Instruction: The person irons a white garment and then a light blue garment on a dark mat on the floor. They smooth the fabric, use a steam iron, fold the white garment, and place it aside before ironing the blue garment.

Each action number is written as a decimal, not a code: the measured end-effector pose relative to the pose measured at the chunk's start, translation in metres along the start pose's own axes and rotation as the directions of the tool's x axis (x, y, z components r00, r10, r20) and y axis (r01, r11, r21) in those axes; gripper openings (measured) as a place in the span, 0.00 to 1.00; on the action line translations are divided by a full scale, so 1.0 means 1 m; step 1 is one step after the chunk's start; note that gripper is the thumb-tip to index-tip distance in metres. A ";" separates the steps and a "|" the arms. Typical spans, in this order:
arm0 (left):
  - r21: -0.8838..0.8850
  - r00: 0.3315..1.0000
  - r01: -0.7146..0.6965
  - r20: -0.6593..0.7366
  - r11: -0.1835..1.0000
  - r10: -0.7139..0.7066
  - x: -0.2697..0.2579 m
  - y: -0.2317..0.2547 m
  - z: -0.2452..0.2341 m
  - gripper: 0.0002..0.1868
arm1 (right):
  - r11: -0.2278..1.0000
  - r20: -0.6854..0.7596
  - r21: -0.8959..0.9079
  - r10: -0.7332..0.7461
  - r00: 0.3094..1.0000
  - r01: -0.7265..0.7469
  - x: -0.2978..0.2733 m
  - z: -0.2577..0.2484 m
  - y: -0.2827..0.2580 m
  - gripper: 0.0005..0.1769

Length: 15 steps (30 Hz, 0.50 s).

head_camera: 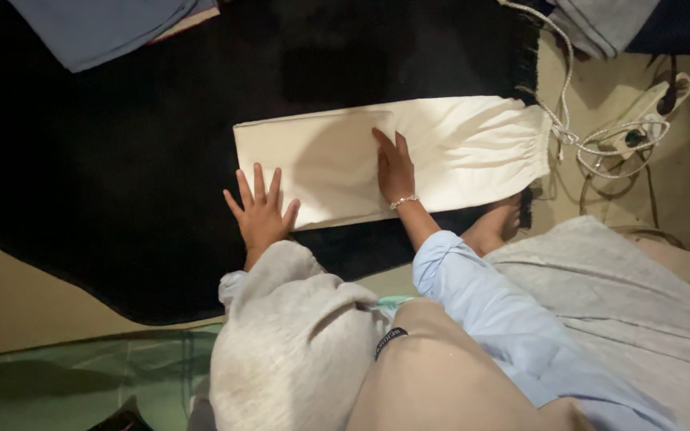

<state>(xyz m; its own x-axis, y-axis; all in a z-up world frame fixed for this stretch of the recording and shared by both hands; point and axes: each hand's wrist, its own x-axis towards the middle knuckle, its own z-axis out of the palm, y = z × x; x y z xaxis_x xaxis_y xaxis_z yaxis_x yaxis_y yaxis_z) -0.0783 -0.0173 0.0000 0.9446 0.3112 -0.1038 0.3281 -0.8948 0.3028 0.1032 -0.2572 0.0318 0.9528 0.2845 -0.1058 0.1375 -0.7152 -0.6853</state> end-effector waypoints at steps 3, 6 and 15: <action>0.029 1.000 -0.001 0.003 1.000 0.001 -0.001 -0.001 0.003 0.42 | 0.998 0.015 -0.065 -0.003 1.000 0.004 0.004 0.000 0.001 0.27; 0.032 1.000 -0.016 0.006 0.999 0.016 0.000 -0.002 0.002 0.47 | 0.989 0.030 -0.150 -0.006 1.000 0.010 0.007 -0.004 -0.007 0.31; 0.008 0.991 0.007 0.134 1.000 -0.008 0.007 0.005 -0.019 0.59 | 0.967 0.054 -0.225 -0.107 0.993 0.116 -0.005 -0.025 -0.024 0.44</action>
<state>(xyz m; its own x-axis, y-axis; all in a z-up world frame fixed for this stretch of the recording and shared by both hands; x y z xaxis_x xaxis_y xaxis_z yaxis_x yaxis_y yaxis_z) -0.0698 -0.0129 0.0186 0.9337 0.2728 -0.2321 0.3347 -0.8951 0.2944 0.1018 -0.2573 0.0664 0.9167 0.3932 -0.0708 0.3046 -0.8026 -0.5129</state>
